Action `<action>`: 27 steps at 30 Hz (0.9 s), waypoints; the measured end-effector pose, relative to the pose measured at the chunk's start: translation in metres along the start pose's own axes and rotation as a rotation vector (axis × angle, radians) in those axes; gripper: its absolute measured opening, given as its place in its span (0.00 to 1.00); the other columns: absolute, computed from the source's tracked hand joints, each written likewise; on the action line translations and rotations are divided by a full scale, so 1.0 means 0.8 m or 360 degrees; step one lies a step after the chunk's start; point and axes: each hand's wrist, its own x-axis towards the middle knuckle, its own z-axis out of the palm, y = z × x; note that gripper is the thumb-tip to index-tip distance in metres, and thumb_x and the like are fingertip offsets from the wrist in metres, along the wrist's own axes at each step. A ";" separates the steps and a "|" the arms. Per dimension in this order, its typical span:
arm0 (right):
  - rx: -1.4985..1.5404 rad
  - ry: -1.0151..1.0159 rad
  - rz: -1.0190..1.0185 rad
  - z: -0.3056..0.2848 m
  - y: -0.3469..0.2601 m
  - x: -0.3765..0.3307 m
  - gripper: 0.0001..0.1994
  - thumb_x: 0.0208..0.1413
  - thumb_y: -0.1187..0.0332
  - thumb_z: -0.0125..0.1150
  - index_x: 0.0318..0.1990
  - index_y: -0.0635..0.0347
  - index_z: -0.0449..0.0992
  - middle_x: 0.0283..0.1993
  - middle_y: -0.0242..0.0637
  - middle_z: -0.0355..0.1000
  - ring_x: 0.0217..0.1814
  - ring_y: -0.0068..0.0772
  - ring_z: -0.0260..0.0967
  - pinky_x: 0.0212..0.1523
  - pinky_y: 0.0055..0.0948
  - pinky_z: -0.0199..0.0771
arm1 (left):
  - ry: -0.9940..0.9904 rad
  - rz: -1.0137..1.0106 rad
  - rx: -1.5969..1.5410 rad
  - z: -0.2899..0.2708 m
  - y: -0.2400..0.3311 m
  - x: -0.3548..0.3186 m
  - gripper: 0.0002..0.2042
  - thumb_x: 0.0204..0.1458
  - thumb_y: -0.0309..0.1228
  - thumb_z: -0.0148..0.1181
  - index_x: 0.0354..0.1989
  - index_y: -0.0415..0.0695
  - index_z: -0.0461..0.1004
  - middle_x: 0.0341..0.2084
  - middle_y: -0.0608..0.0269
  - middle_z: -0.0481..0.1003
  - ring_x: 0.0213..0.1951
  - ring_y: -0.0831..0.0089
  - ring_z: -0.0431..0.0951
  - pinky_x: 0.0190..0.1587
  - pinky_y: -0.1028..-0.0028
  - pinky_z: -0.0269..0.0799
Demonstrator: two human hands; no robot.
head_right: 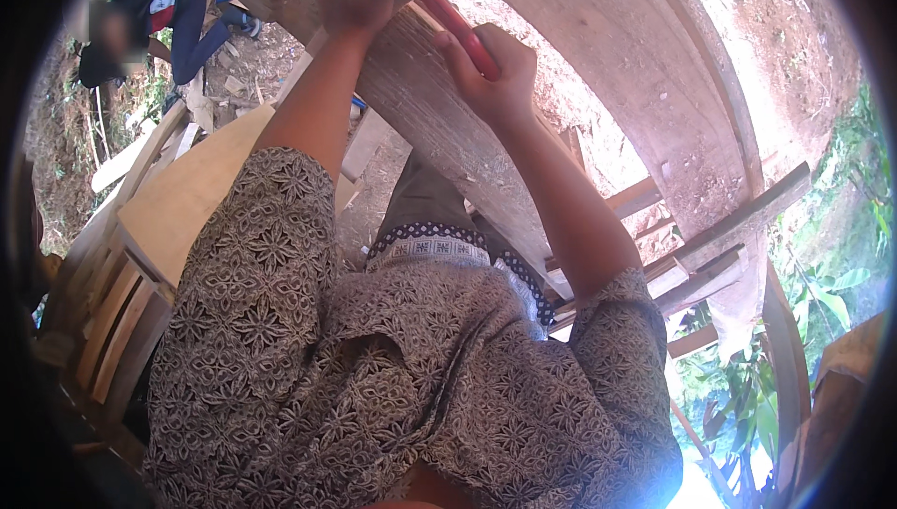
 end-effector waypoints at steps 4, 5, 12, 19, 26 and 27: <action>0.0032 -0.0067 0.0102 -0.002 -0.002 -0.005 0.18 0.60 0.57 0.72 0.26 0.59 0.74 0.18 0.33 0.67 0.19 0.24 0.62 0.23 0.29 0.64 | -0.0024 -0.0013 -0.0017 -0.001 0.003 0.000 0.17 0.66 0.44 0.47 0.36 0.42 0.72 0.34 0.45 0.74 0.41 0.43 0.75 0.46 0.46 0.70; 0.0044 -0.0093 0.0124 -0.004 -0.004 -0.004 0.18 0.60 0.57 0.71 0.26 0.59 0.75 0.18 0.33 0.67 0.20 0.23 0.62 0.23 0.29 0.64 | -0.0054 -0.0029 0.0029 -0.001 0.003 0.001 0.16 0.65 0.44 0.48 0.37 0.43 0.73 0.35 0.46 0.74 0.42 0.44 0.76 0.47 0.47 0.70; -0.0047 -0.0175 0.0244 -0.014 -0.039 -0.001 0.17 0.62 0.59 0.70 0.27 0.60 0.74 0.19 0.35 0.66 0.20 0.26 0.62 0.24 0.31 0.64 | -0.0153 -0.0094 0.0228 0.008 -0.006 0.004 0.16 0.64 0.43 0.50 0.35 0.44 0.76 0.37 0.53 0.80 0.44 0.50 0.78 0.51 0.52 0.71; -0.0269 -0.0225 0.0344 -0.051 -0.081 -0.040 0.17 0.62 0.61 0.69 0.27 0.60 0.72 0.18 0.37 0.65 0.19 0.29 0.61 0.23 0.33 0.62 | -0.0151 -0.0052 0.0230 0.007 -0.011 0.003 0.20 0.65 0.45 0.42 0.35 0.43 0.75 0.34 0.49 0.78 0.42 0.47 0.78 0.49 0.49 0.71; -0.0530 -0.0268 0.0520 -0.104 -0.163 -0.087 0.14 0.61 0.63 0.69 0.29 0.61 0.73 0.19 0.36 0.65 0.19 0.32 0.62 0.23 0.34 0.60 | -0.0152 -0.0020 0.0216 0.004 -0.011 -0.002 0.17 0.64 0.44 0.47 0.34 0.44 0.76 0.32 0.51 0.78 0.40 0.49 0.78 0.46 0.50 0.72; -0.0556 -0.0276 0.0506 -0.108 -0.181 -0.087 0.14 0.62 0.64 0.68 0.29 0.61 0.74 0.19 0.33 0.63 0.20 0.27 0.60 0.23 0.32 0.58 | -0.0154 -0.0043 0.0190 0.000 -0.011 0.000 0.17 0.64 0.43 0.48 0.34 0.44 0.76 0.32 0.51 0.78 0.39 0.49 0.78 0.46 0.50 0.72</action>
